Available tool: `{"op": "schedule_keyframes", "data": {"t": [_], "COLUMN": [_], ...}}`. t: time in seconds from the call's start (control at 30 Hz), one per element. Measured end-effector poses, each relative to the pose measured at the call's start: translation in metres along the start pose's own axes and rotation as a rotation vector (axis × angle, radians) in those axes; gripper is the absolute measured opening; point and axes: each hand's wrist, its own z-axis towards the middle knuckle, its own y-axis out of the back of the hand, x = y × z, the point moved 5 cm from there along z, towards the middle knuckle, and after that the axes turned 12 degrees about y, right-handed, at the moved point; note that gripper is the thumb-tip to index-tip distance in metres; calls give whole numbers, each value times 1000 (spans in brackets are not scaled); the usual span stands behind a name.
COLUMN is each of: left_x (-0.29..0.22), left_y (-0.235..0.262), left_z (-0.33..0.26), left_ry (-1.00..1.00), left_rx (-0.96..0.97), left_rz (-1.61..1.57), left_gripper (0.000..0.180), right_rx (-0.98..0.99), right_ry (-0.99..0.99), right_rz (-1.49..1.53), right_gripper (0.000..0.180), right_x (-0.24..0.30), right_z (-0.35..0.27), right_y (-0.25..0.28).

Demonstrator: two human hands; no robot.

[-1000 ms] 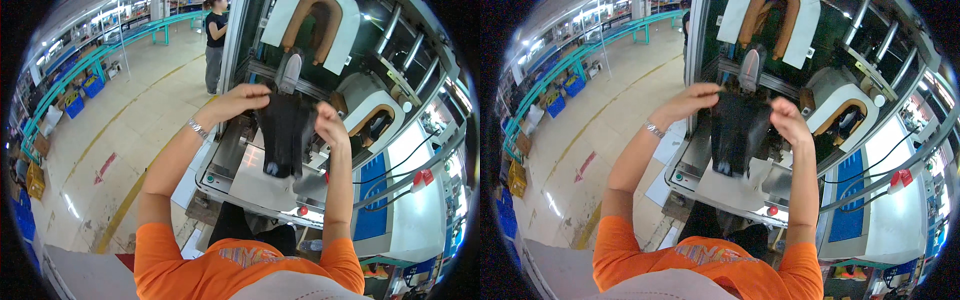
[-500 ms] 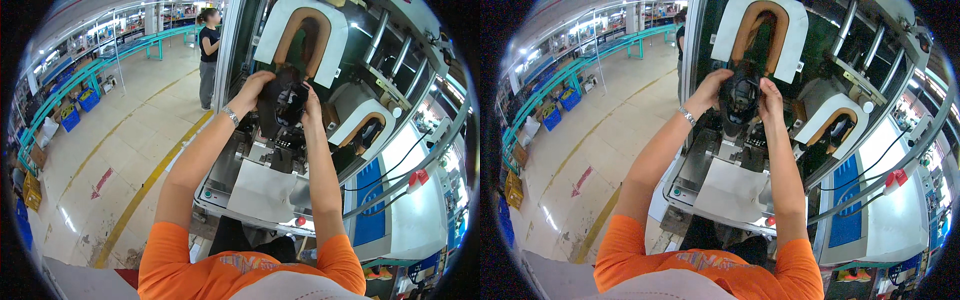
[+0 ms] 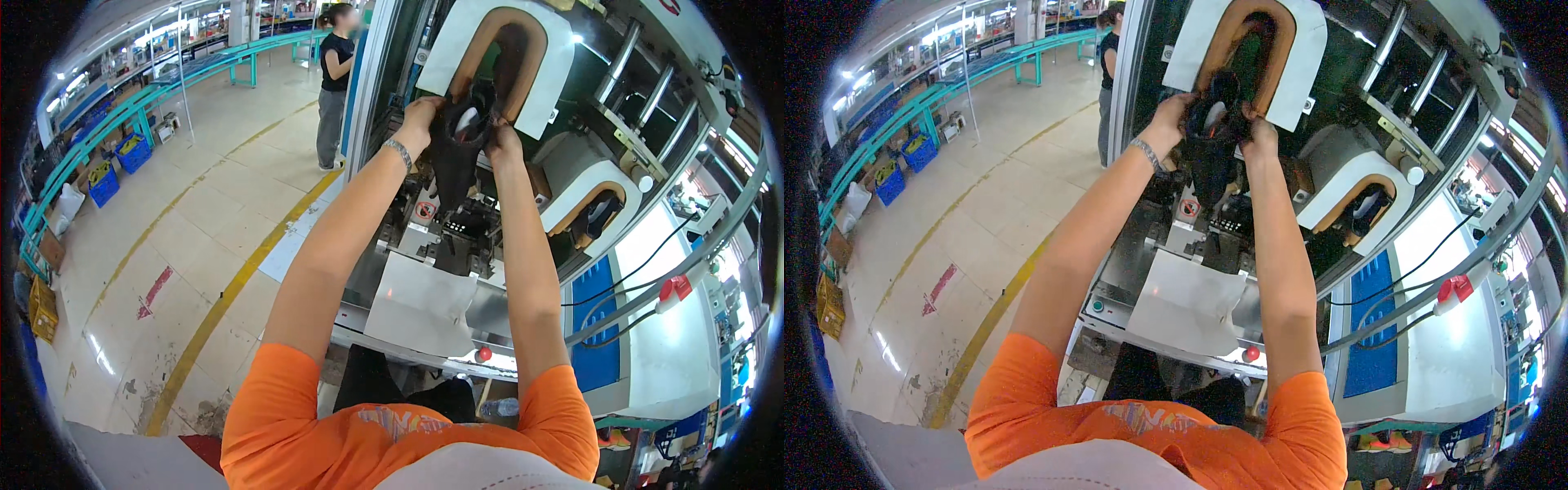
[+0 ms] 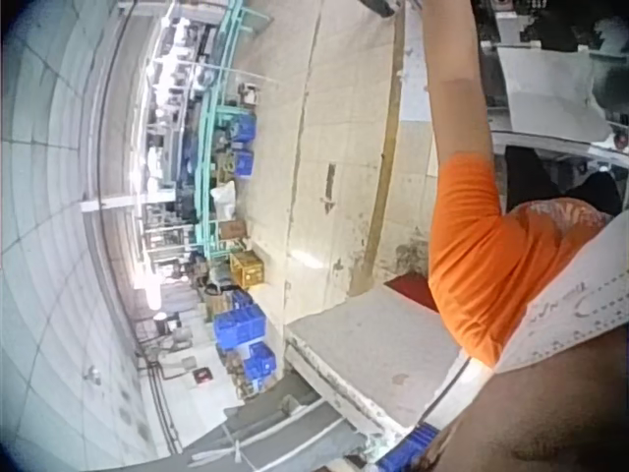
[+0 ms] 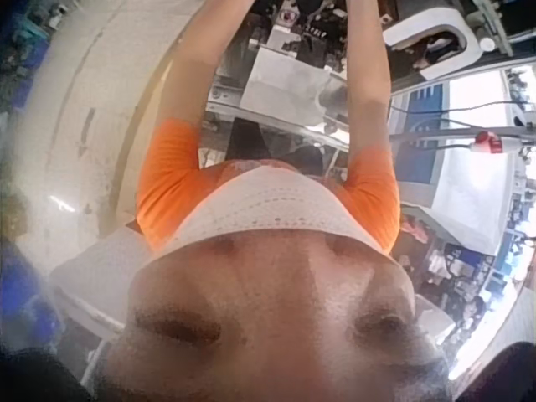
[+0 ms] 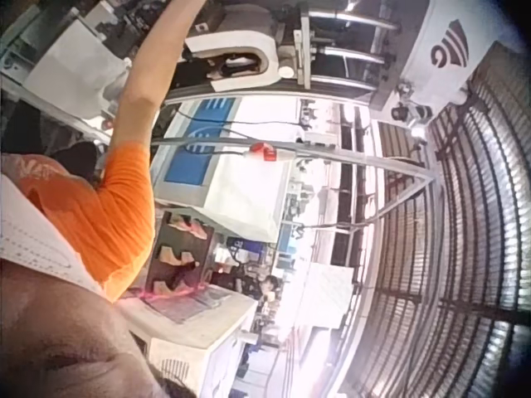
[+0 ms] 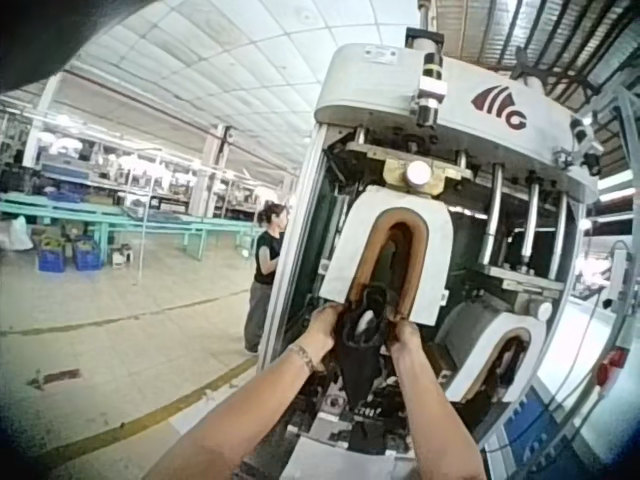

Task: The person repeatedly picks up black shoes from a nearby surface, places them into a machine, and presses a button to process them. After the machine cycle, the person removes the shoes and places them back on the surface. This cycle is repeated for multiple pairs of shoes throughout the video.

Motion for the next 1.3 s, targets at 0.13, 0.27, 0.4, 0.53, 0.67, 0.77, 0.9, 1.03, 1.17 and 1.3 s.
{"op": "schedule_keyframes", "data": {"t": [0.13,0.27,0.4,0.53,0.67,0.77,0.9,1.03,1.17,1.3], "left_x": [8,-2,-13,8,-12,-13,12,30,31,29], "left_y": [2,14,16,-57,-79,-82,-66,-56,-52,-47], "left_z": [28,-8,-101,-219,-224,-224,-227,-225,-223,-221], "left_ry": [38,-111,-886,-1464,-1368,-1205,-1086,-1076,-1055,-1021], "left_rx": [87,-139,-541,-80,-161,-146,-160,-218,-258,-302], "left_rz": [-23,549,1009,1312,1739,1931,1956,1971,1956,1924], "left_gripper": [17,21,19,31,34,36,42,50,51,57], "right_rx": [-17,-86,-87,43,153,131,267,241,231,161], "right_ry": [-59,-77,186,-212,-343,-302,-240,-274,-255,-251], "right_rz": [16,-291,-455,64,518,443,312,304,335,412], "right_gripper": [25,16,18,37,40,39,33,36,37,34], "right_x": [-5,-2,-20,-58,-103,-116,-120,-133,-137,-132], "right_z": [12,-44,-117,-171,-172,-162,-130,-114,-118,-122], "right_y": [19,8,61,86,54,56,73,91,91,92]}}
